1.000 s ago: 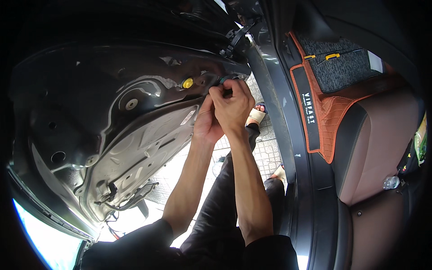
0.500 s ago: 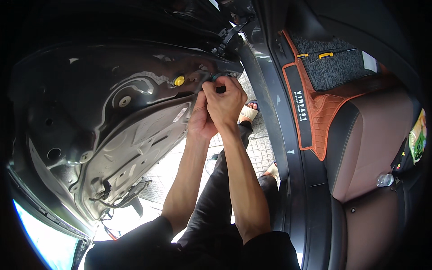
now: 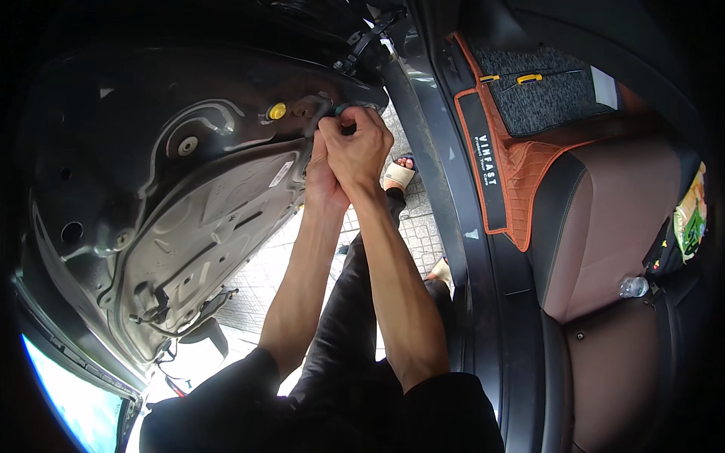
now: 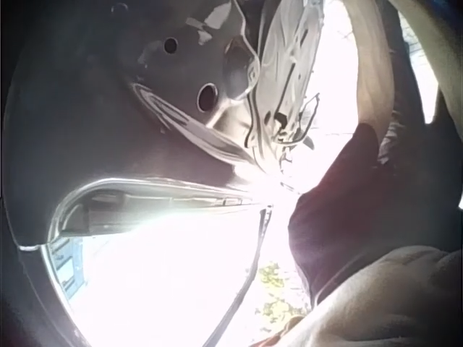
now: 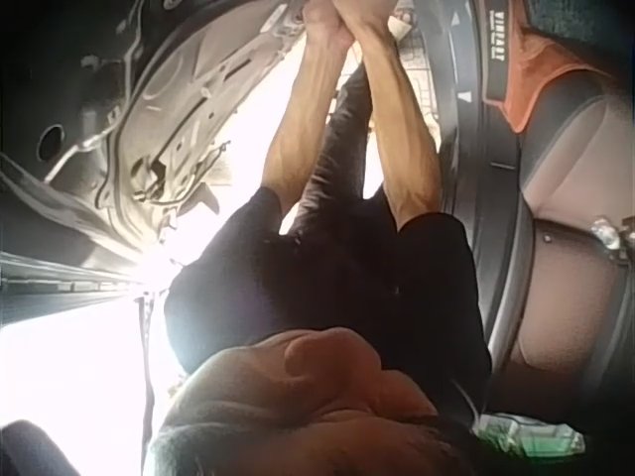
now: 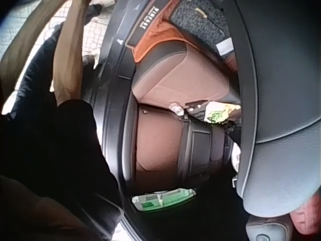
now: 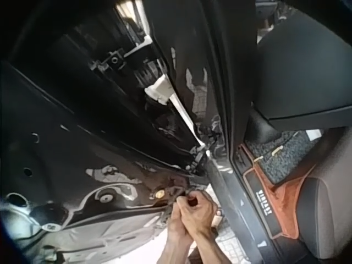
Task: The recorder is working on the internal mechanism of a car door, using a screwdriver to manipulate parts.
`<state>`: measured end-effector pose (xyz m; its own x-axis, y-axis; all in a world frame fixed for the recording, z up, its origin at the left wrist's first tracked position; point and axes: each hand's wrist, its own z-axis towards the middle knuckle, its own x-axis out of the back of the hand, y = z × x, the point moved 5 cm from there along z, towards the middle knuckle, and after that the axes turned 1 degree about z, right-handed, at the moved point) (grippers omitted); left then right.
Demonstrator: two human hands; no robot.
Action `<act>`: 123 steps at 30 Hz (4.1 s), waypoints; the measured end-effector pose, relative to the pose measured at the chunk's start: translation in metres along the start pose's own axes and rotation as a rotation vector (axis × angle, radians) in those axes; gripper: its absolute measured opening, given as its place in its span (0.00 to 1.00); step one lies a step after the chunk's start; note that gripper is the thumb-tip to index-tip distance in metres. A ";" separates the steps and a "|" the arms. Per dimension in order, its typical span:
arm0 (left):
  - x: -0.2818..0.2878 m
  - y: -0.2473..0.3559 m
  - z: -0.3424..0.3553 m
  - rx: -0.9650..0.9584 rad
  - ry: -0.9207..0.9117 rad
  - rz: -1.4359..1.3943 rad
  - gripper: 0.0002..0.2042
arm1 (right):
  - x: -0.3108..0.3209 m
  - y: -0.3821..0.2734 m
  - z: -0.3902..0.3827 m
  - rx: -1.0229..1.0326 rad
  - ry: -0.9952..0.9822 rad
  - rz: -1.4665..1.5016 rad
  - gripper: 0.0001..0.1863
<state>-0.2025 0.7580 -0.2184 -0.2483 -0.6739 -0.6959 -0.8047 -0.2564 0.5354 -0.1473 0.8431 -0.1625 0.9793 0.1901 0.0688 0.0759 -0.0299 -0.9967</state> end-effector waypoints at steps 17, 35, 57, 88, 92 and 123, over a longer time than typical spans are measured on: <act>-0.012 0.012 -0.012 0.046 0.296 0.055 0.09 | 0.004 0.011 -0.007 -0.344 -0.317 0.399 0.12; 0.013 0.021 0.006 0.203 -0.054 -0.005 0.15 | -0.003 0.010 -0.005 -0.010 -0.147 0.162 0.08; 0.046 -0.014 0.036 0.228 -0.294 -0.194 0.21 | -0.016 0.007 0.000 -0.236 -0.001 0.028 0.13; -0.018 -0.004 -0.004 -0.161 0.310 0.078 0.12 | 0.010 0.021 0.011 -0.073 -0.297 -0.016 0.15; -0.028 -0.003 -0.005 -0.194 0.316 0.064 0.12 | 0.014 0.006 0.018 0.089 -0.309 -0.157 0.15; -0.024 0.007 -0.008 0.065 0.193 0.143 0.06 | 0.000 0.024 0.014 -0.417 -0.148 0.059 0.18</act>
<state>-0.1981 0.7666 -0.1942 -0.2593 -0.8215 -0.5078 -0.8036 -0.1081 0.5853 -0.1483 0.8563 -0.1868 0.9492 0.3138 -0.0245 0.1200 -0.4326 -0.8936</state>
